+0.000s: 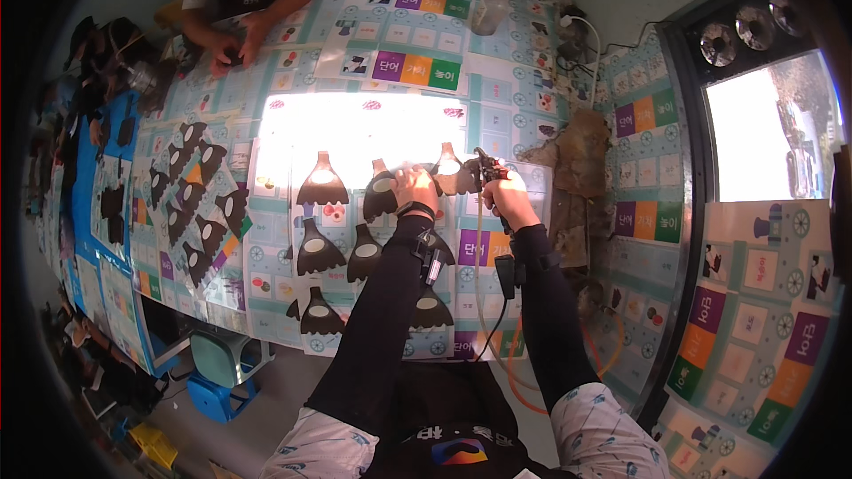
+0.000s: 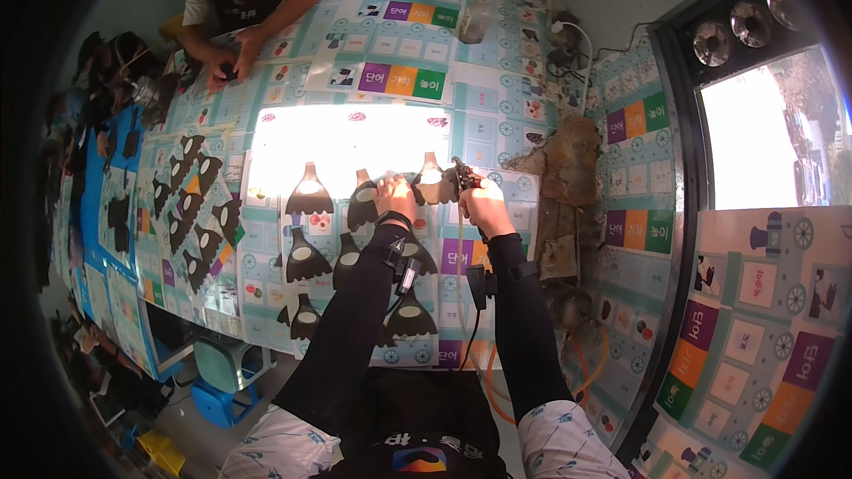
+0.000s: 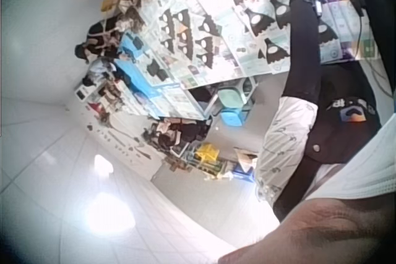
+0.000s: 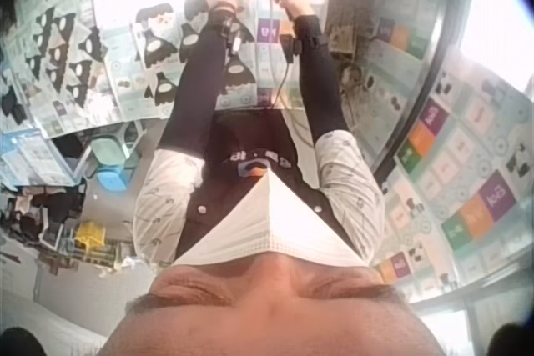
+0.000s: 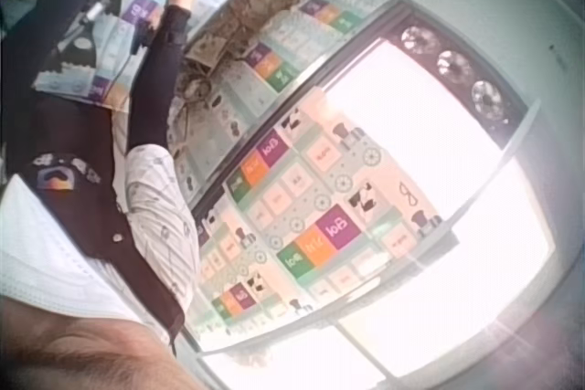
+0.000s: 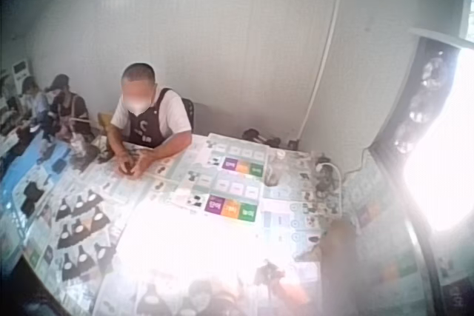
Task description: Applying glue and assembling decorative and functional components onto shoe upper materials.
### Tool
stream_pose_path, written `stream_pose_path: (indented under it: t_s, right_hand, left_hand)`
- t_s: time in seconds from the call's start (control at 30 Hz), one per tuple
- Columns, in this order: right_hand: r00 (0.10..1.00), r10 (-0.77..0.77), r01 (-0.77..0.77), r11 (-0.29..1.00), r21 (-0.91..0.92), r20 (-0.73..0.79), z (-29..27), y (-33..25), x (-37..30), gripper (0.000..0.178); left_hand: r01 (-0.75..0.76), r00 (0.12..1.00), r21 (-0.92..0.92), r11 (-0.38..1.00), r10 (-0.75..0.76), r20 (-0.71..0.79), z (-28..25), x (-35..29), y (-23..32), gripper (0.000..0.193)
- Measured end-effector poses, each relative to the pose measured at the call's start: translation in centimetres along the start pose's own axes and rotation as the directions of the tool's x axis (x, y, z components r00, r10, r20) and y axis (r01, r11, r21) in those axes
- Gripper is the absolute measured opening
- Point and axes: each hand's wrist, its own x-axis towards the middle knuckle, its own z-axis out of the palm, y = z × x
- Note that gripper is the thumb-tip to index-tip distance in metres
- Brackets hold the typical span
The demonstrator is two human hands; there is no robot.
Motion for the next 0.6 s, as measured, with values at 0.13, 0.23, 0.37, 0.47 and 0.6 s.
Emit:
stream_pose_path:
  t_s: [0.13, 0.23, 0.37, 0.47, 0.6]
  right_hand:
    - [1.0, 0.004, -0.002, 0.999, -0.042, 0.031, -0.3, 0.2, 0.2, 0.005]
    - [1.0, 0.027, -0.027, 0.999, -0.038, -0.001, -0.1, 0.2, 0.1, 0.005]
    - [1.0, -0.011, 0.011, 0.999, -0.041, -0.011, -0.1, -0.1, -0.1, 0.005]
    - [0.999, 0.029, -0.032, 0.995, -0.094, -0.03, -0.9, 0.4, -0.2, 0.006]
    - [0.996, 0.084, -0.085, 0.993, -0.085, -0.02, -1.0, 1.2, -0.7, 0.005]
  left_hand:
    - [-0.014, 0.999, 0.005, 1.0, 0.014, -0.043, 0.1, -0.1, -0.1, 0.026]
    - [-0.015, 0.999, -0.006, 1.0, 0.015, -0.045, 0.0, -0.1, -0.1, 0.027]
    - [0.006, 1.0, -0.024, 1.0, -0.006, 0.011, -0.3, -0.1, 0.0, 0.027]
    - [0.022, 0.998, -0.036, 0.999, -0.02, 0.052, -1.0, -0.1, 0.3, 0.028]
    - [0.036, 0.997, -0.068, 0.997, -0.031, 0.072, -1.1, -0.1, 0.1, 0.028]
